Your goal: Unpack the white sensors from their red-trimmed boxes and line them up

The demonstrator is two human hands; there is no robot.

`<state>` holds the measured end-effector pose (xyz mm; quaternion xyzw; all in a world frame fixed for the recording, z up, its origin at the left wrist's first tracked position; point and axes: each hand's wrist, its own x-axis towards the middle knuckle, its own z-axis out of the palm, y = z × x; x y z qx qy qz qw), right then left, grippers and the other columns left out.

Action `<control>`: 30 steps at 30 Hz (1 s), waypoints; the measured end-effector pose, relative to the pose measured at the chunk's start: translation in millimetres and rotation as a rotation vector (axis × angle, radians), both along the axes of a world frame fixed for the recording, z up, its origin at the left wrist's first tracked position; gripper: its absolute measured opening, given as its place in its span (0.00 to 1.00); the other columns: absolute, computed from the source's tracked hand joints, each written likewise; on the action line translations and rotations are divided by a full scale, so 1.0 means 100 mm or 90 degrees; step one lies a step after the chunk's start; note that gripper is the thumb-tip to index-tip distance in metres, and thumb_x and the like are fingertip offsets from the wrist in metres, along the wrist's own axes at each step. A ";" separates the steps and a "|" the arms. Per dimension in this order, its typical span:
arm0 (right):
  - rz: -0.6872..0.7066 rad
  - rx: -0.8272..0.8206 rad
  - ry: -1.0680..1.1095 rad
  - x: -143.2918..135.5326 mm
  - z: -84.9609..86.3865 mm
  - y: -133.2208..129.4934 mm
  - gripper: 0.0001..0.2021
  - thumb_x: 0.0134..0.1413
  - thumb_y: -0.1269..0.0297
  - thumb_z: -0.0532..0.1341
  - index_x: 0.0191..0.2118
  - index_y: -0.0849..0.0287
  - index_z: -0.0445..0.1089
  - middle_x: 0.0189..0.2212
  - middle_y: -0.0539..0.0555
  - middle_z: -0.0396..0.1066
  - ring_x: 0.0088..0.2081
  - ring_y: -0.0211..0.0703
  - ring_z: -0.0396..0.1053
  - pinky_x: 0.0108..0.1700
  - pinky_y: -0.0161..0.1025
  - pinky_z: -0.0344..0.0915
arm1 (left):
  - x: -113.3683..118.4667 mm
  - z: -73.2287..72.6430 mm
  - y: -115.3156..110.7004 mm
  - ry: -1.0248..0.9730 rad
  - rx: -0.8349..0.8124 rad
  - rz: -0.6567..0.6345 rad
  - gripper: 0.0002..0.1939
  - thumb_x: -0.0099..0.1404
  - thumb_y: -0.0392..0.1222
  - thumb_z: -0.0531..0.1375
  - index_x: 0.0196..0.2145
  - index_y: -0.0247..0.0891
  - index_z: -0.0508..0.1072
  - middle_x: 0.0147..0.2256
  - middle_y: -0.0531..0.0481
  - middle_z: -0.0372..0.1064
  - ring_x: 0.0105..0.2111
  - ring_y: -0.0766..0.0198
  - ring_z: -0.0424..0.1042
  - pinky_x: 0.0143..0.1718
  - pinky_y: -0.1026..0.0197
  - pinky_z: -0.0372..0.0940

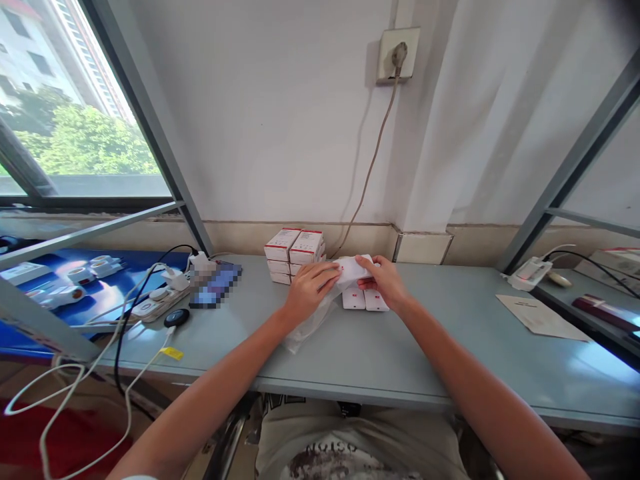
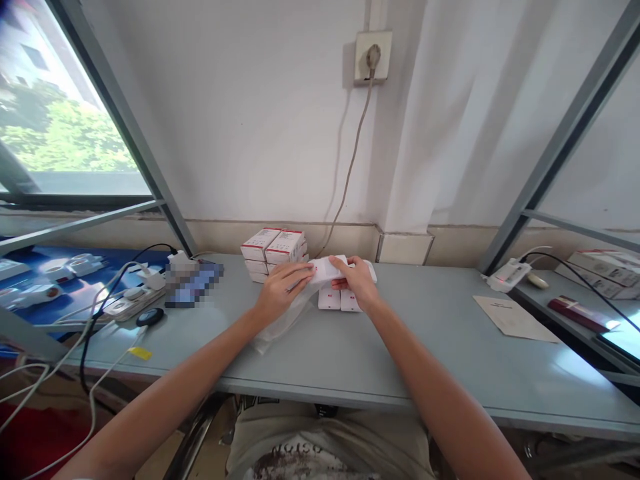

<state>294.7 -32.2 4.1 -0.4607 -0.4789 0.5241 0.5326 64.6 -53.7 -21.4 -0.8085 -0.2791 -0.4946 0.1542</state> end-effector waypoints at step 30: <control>-0.008 0.213 -0.064 -0.15 -0.05 -0.11 0.28 0.58 0.31 0.65 0.45 0.51 0.64 0.24 0.44 0.66 0.20 0.36 0.57 0.22 0.36 0.53 | 0.20 0.03 -0.15 -0.205 -0.397 -0.089 0.26 0.73 0.58 0.65 0.60 0.40 0.72 0.55 0.40 0.76 0.54 0.50 0.75 0.57 0.48 0.69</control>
